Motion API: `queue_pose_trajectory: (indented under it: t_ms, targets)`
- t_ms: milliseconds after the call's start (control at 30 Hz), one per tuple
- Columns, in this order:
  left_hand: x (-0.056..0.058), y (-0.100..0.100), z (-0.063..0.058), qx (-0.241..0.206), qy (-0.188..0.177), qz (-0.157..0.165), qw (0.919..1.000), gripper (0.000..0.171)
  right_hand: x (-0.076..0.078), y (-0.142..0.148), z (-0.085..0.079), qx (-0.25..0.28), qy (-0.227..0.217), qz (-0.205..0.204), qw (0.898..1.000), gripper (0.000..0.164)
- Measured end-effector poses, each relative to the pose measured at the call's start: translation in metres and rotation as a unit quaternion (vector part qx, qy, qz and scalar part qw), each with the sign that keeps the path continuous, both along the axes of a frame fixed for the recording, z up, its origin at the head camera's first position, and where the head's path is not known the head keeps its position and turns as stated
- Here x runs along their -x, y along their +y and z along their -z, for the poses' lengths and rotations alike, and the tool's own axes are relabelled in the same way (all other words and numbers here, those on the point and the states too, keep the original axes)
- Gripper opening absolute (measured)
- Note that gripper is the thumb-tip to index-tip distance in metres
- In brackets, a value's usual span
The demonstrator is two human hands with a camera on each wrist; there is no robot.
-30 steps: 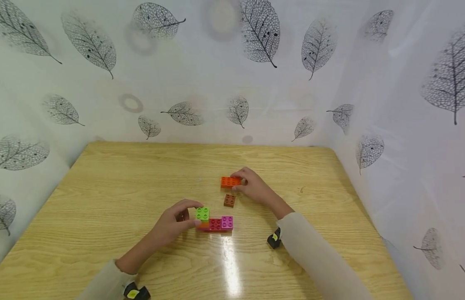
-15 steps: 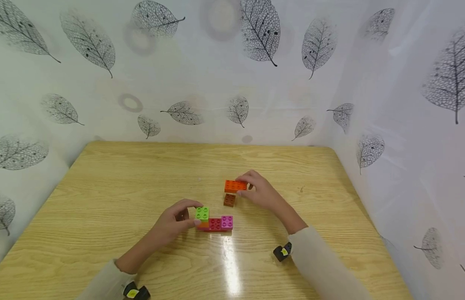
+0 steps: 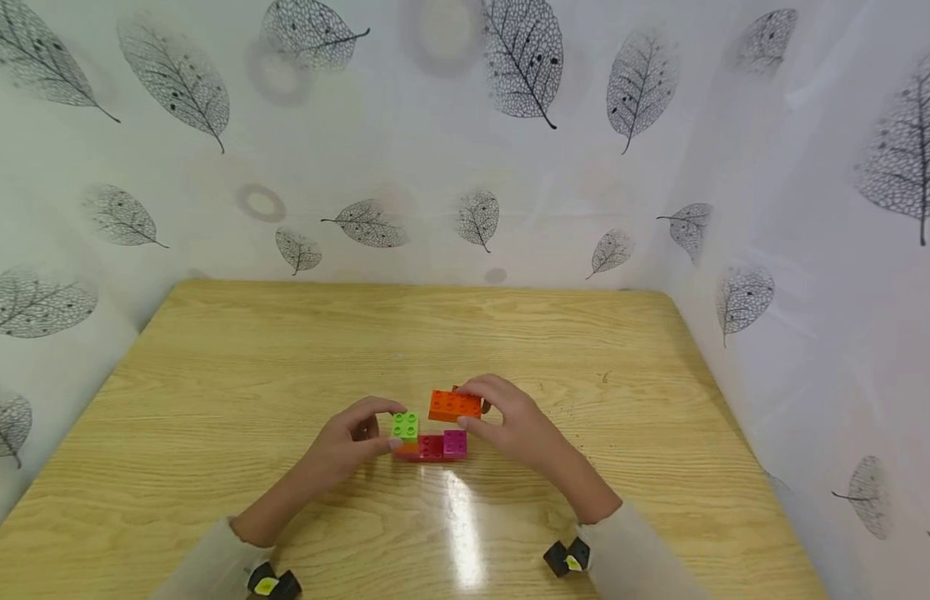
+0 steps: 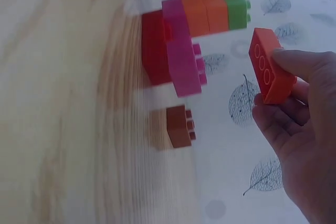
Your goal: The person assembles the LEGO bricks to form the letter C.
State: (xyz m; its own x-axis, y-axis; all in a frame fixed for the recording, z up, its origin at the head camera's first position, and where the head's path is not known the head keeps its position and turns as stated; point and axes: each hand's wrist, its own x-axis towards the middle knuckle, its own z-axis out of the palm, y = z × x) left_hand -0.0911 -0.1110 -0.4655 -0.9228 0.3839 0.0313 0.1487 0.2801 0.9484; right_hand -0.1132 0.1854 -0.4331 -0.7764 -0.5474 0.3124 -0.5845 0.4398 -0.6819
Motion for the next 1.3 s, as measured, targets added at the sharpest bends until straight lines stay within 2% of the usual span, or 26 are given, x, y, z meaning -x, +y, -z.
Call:
queue_pose_trajectory:
  t_ms: [267,600,867,1300]
  targets:
    - [0.0,0.001,-0.002,0.004,-0.006,-0.001,1.0,0.039,-0.014,-0.01,-0.001,0.02,0.067,-0.025,0.997,0.042]
    - [0.0,0.001,-0.003,0.0,-0.008,0.001,1.0,0.034,-0.015,-0.023,0.004,0.043,0.153,-0.066,0.985,0.037]
    - [0.0,0.0,-0.002,0.004,-0.005,0.001,1.0,0.034,-0.012,-0.027,0.0,0.029,0.177,-0.072,0.981,0.034]
    - [0.0,0.0,-0.003,0.003,-0.01,0.002,0.9999,0.034,-0.007,-0.027,-0.008,0.01,0.207,-0.101,0.973,0.038]
